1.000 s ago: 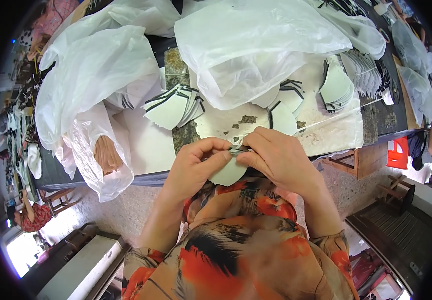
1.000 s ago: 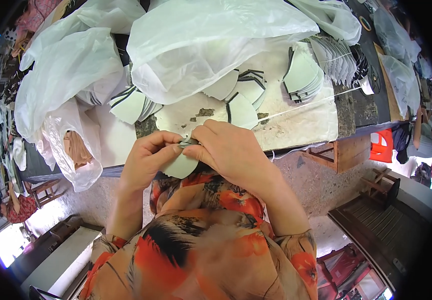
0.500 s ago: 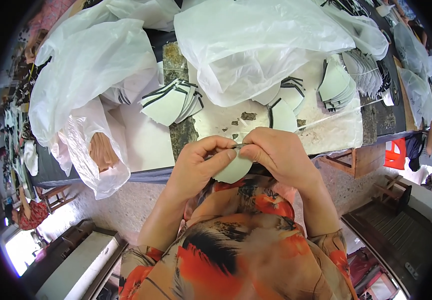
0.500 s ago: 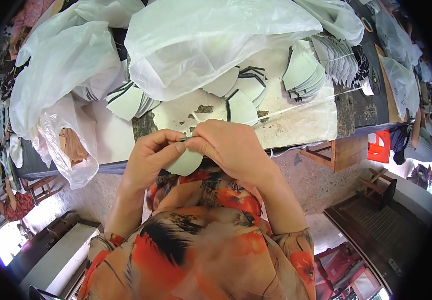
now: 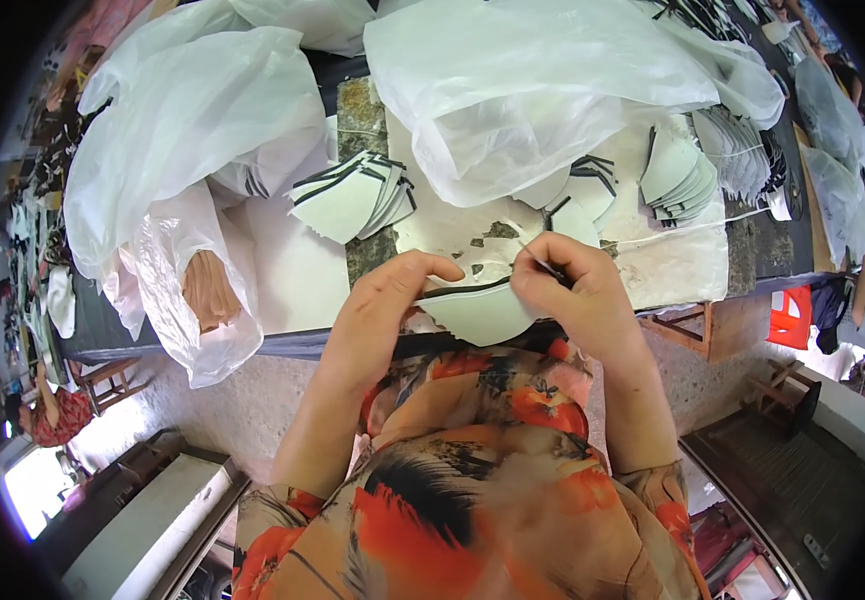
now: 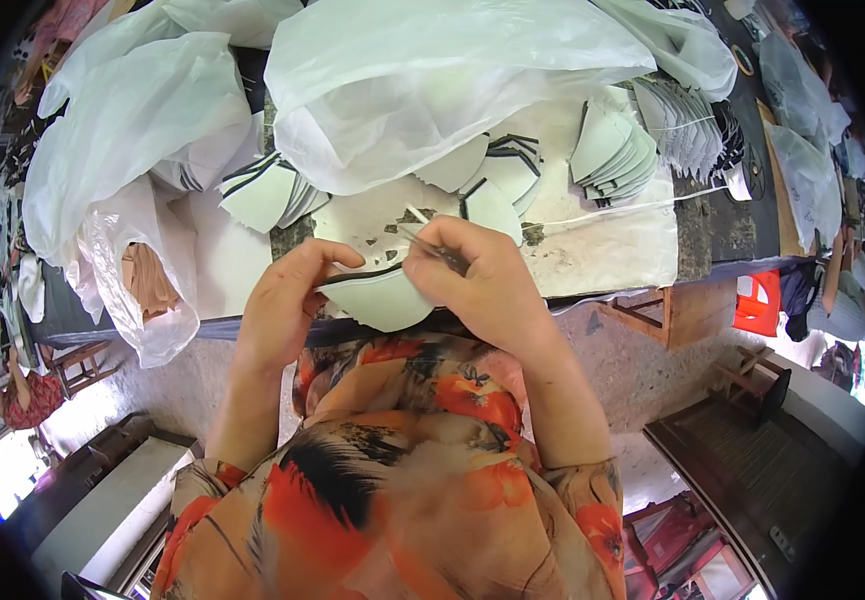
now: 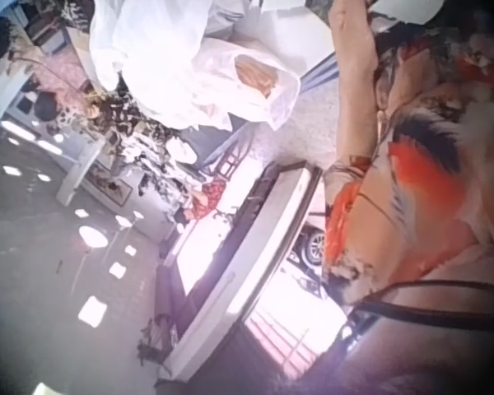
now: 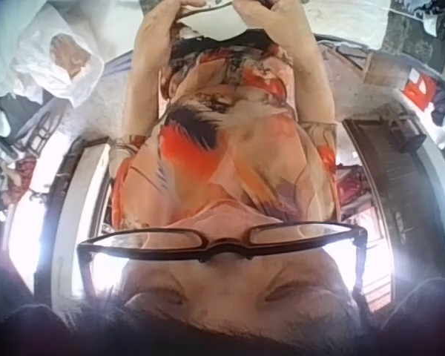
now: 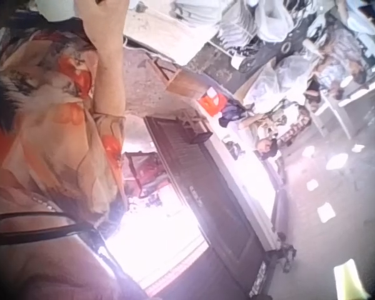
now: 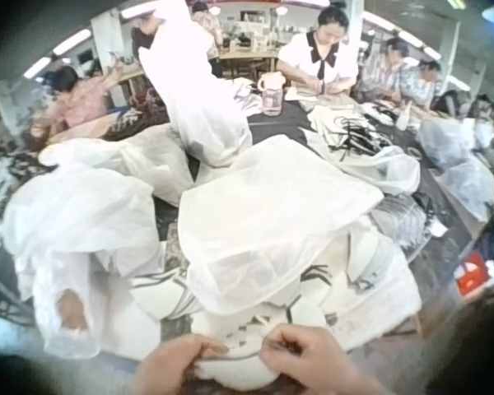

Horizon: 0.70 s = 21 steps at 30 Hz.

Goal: Trimming excess material from shoe upper components using small snips.

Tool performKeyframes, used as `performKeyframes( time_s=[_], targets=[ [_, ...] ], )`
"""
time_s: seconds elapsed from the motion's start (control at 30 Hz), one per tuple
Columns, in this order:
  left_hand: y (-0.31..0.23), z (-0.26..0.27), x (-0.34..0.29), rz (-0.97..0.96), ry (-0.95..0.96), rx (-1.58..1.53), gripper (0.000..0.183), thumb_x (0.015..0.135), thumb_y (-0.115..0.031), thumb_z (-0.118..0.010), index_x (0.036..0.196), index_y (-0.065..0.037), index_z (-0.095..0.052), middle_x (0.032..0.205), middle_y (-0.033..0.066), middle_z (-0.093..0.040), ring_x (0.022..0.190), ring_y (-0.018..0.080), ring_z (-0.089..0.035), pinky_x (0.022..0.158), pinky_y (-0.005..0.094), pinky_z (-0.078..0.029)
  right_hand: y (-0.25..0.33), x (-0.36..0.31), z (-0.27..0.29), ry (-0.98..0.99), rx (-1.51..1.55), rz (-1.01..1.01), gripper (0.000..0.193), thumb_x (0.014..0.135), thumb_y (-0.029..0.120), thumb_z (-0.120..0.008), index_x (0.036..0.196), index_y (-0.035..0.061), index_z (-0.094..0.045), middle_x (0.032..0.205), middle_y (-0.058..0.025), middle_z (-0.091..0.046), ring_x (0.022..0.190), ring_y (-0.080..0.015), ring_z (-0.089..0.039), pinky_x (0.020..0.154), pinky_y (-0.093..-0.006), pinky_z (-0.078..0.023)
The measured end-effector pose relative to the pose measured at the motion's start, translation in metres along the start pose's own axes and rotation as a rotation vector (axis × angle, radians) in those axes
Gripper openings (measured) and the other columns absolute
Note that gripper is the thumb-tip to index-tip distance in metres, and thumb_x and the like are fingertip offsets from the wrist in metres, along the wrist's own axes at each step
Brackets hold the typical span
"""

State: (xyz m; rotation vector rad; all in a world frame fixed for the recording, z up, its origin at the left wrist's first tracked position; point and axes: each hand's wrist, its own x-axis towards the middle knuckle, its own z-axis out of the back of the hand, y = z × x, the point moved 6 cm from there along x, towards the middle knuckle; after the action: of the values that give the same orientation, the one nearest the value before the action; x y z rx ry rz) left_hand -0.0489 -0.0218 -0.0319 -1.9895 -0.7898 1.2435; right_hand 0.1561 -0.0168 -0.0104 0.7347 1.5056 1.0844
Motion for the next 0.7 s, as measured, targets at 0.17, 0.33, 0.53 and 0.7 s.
performKeyframes(
  time_s=[0.17,0.33,0.53,0.7],
  targets=[
    [-0.002,0.003,0.0,0.006,-0.011,-0.056,0.036,0.111,-0.032,-0.05,0.11,-0.004,-0.071,0.09,0.0022,-0.07,0.078,0.0066,-0.062,0.073,0.0229,-0.051,-0.004,0.0,0.002,-0.044,0.0,0.027,0.008,0.093,0.006,-0.067,0.089,0.0013,-0.062,0.08,0.0061,-0.054,0.074,-0.0022,-0.046,0.065,-0.0212,-0.039],
    [-0.003,0.009,-0.007,-0.03,-0.097,0.317,0.015,0.097,-0.016,-0.074,0.099,-0.001,-0.074,0.088,-0.001,-0.071,0.077,0.0058,-0.062,0.069,0.0228,-0.051,-0.003,-0.004,-0.003,-0.054,-0.079,0.045,0.01,0.095,0.008,-0.067,0.091,0.0002,-0.063,0.082,0.0053,-0.058,0.077,-0.0033,-0.049,0.069,-0.0209,-0.043],
    [-0.067,0.065,-0.009,-0.329,-0.277,0.476,0.02,0.098,-0.018,-0.073,0.105,0.001,-0.073,0.091,-0.0007,-0.071,0.077,0.006,-0.063,0.069,0.0218,-0.049,-0.011,-0.024,0.027,-0.177,-0.111,0.152,0.016,0.1,0.007,-0.062,0.109,-0.0025,-0.071,0.096,-0.0003,-0.069,0.088,-0.0051,-0.057,0.08,-0.0218,-0.046],
    [-0.109,0.088,-0.004,-0.566,-0.651,0.979,0.024,0.096,-0.022,-0.073,0.108,0.0,-0.073,0.098,0.0093,-0.072,0.089,0.0219,-0.067,0.082,0.0347,-0.052,-0.012,-0.033,0.044,-0.203,-0.144,0.165,0.016,0.1,0.008,-0.064,0.108,-0.003,-0.071,0.096,-0.0025,-0.07,0.09,-0.0069,-0.06,0.082,-0.0226,-0.048]
  ],
)
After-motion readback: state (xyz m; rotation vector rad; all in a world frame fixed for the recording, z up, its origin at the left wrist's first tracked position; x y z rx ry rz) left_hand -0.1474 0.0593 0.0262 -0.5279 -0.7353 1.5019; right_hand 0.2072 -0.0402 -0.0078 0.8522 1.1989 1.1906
